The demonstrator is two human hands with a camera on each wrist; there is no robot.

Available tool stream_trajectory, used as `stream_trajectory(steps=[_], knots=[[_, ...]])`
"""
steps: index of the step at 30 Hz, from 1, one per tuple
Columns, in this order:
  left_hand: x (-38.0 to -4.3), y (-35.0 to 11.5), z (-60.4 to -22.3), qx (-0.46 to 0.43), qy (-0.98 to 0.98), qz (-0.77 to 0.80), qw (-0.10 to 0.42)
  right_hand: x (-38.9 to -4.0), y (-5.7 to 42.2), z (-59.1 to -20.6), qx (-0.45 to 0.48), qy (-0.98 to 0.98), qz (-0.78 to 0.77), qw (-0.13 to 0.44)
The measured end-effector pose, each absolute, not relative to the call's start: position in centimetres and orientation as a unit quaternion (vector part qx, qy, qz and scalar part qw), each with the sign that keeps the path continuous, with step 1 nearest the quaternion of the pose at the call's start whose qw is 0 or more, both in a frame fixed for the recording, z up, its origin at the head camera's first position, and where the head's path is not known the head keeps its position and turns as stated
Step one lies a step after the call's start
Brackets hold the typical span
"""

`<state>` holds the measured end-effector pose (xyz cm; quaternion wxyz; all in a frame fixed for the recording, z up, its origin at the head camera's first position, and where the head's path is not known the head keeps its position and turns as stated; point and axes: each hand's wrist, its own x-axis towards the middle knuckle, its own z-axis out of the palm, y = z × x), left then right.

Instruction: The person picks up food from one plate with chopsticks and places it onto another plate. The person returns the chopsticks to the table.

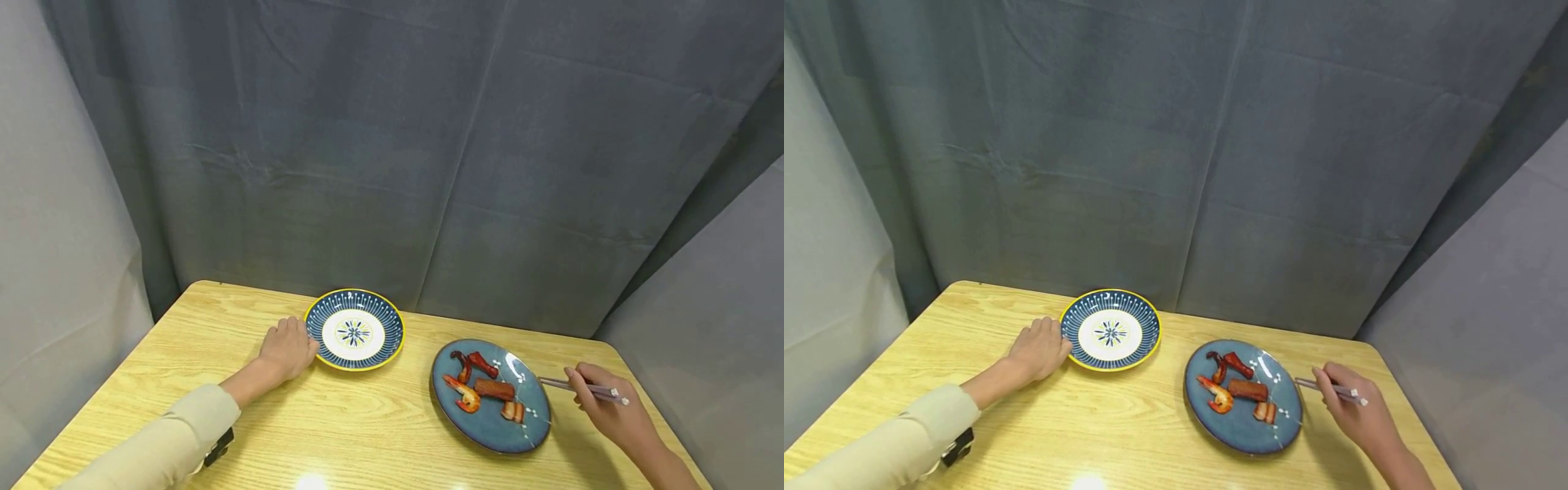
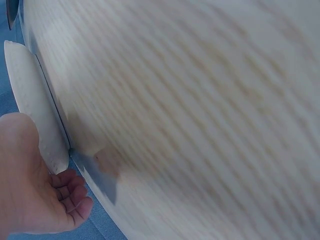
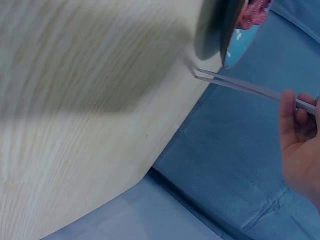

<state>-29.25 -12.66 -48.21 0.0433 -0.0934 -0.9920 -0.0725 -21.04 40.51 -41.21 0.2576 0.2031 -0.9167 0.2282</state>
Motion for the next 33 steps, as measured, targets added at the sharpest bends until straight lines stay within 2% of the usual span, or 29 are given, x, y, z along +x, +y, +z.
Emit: stream_trajectory(steps=[9, 20, 33], knots=[[-29.1, -12.7, -48.0, -0.096, -0.992, -0.074, 0.046, -20.5, 41.5, -42.8, 0.275, -0.895, 0.204, 0.284], [-29.0, -12.6, -47.9, -0.097, -0.992, -0.071, 0.047, -19.5, 42.5, -44.2, 0.267, -0.908, 0.22, 0.236], [-29.0, -12.7, -48.0, -0.101, -0.991, -0.069, 0.054, -19.1, 43.3, -45.1, 0.284, -0.915, 0.167, 0.233]])
